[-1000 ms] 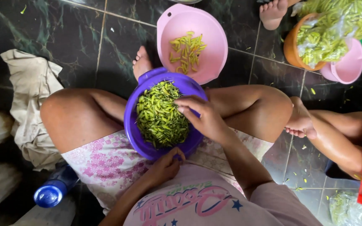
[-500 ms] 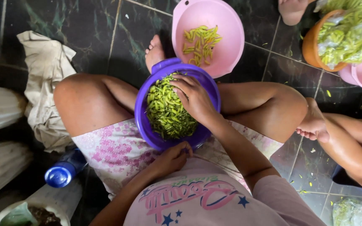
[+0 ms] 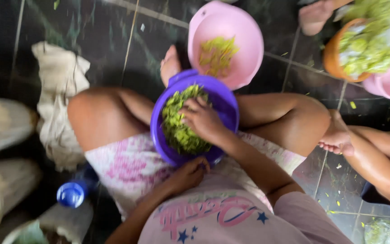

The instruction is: Removing the stems from small green chilies by hand while sitting on the floor.

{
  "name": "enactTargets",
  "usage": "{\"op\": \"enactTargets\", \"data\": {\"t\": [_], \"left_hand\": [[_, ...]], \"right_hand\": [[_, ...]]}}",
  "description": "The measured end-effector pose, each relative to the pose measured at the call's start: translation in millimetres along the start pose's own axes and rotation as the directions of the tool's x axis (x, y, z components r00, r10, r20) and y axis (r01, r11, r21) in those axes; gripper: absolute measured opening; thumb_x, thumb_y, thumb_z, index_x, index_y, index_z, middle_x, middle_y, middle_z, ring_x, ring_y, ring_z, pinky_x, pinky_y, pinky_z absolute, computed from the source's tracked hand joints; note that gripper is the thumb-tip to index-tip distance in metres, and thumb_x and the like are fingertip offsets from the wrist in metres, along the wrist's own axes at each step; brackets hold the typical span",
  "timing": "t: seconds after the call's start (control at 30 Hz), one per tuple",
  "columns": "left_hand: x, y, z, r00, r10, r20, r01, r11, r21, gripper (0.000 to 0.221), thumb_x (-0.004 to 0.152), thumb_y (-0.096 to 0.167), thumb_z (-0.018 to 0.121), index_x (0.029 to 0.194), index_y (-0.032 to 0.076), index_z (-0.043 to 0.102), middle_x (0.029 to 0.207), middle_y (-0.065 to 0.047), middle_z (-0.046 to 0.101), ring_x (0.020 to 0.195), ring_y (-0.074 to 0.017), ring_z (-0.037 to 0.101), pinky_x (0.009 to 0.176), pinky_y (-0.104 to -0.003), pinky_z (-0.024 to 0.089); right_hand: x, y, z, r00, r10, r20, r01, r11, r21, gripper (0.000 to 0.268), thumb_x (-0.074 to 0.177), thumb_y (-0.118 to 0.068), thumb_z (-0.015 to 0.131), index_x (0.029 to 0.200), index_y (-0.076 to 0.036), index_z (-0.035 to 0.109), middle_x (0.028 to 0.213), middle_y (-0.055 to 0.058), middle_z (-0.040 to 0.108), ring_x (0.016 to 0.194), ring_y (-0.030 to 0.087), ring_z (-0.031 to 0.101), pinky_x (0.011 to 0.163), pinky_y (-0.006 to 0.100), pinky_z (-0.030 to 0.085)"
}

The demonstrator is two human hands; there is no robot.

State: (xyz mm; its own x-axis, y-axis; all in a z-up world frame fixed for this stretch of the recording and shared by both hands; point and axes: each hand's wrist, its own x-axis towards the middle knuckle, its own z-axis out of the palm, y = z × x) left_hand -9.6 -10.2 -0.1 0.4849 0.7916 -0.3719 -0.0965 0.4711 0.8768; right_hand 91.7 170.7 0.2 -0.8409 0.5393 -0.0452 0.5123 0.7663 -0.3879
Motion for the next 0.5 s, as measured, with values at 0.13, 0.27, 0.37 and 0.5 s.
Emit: {"op": "enactTargets", "data": {"t": [0.13, 0.27, 0.37, 0.5], "left_hand": [[14.4, -26.0, -3.6, 0.992, -0.123, 0.015, 0.124, 0.976, -0.179, 0.019, 0.098, 0.006, 0.046, 0.105, 0.014, 0.061, 0.063, 0.003, 0.046, 0.052, -0.0094, 0.037, 0.046, -0.026, 0.026], [21.2, -10.2, -4.1, 0.994, -0.105, 0.027, 0.108, 0.973, -0.205, 0.019, 0.101, 0.006, 0.041, 0.105, 0.008, 0.06, 0.061, 0.003, 0.045, 0.05, -0.0089, 0.037, 0.047, -0.025, 0.026], [12.8, -7.3, -3.0, 0.997, -0.042, -0.062, 0.041, 0.999, -0.026, 0.02, 0.095, 0.007, 0.044, 0.099, 0.01, 0.063, 0.065, 0.002, 0.051, 0.054, -0.0095, 0.041, 0.052, -0.026, 0.032], [10.6, 1.1, -2.1, 0.998, -0.04, -0.057, 0.039, 0.999, -0.023, 0.018, 0.095, 0.005, 0.044, 0.1, 0.01, 0.061, 0.069, 0.001, 0.052, 0.057, -0.0102, 0.043, 0.054, -0.025, 0.034]], "right_hand": [[1.5, 9.5, 3.3, 0.993, 0.079, 0.086, -0.082, 0.996, 0.034, 0.023, 0.098, -0.023, 0.06, 0.116, -0.014, 0.07, 0.118, 0.006, 0.055, 0.112, 0.029, 0.047, 0.089, 0.042, 0.047], [-10.9, 10.1, -7.8, 1.0, -0.024, 0.0, 0.024, 0.998, 0.061, 0.01, 0.093, -0.02, 0.065, 0.097, -0.013, 0.072, 0.104, 0.006, 0.059, 0.102, 0.027, 0.055, 0.099, 0.042, 0.04], [-20.5, 1.0, -13.1, 0.992, 0.031, 0.123, -0.034, 0.999, 0.022, 0.012, 0.09, -0.022, 0.068, 0.1, -0.016, 0.073, 0.119, 0.008, 0.057, 0.114, 0.037, 0.056, 0.09, 0.048, 0.053], [-3.1, -13.9, -37.1, 0.988, 0.146, 0.059, -0.153, 0.98, 0.126, 0.013, 0.094, -0.02, 0.061, 0.095, -0.015, 0.073, 0.1, 0.007, 0.072, 0.095, 0.033, 0.069, 0.076, 0.048, 0.055]]}}
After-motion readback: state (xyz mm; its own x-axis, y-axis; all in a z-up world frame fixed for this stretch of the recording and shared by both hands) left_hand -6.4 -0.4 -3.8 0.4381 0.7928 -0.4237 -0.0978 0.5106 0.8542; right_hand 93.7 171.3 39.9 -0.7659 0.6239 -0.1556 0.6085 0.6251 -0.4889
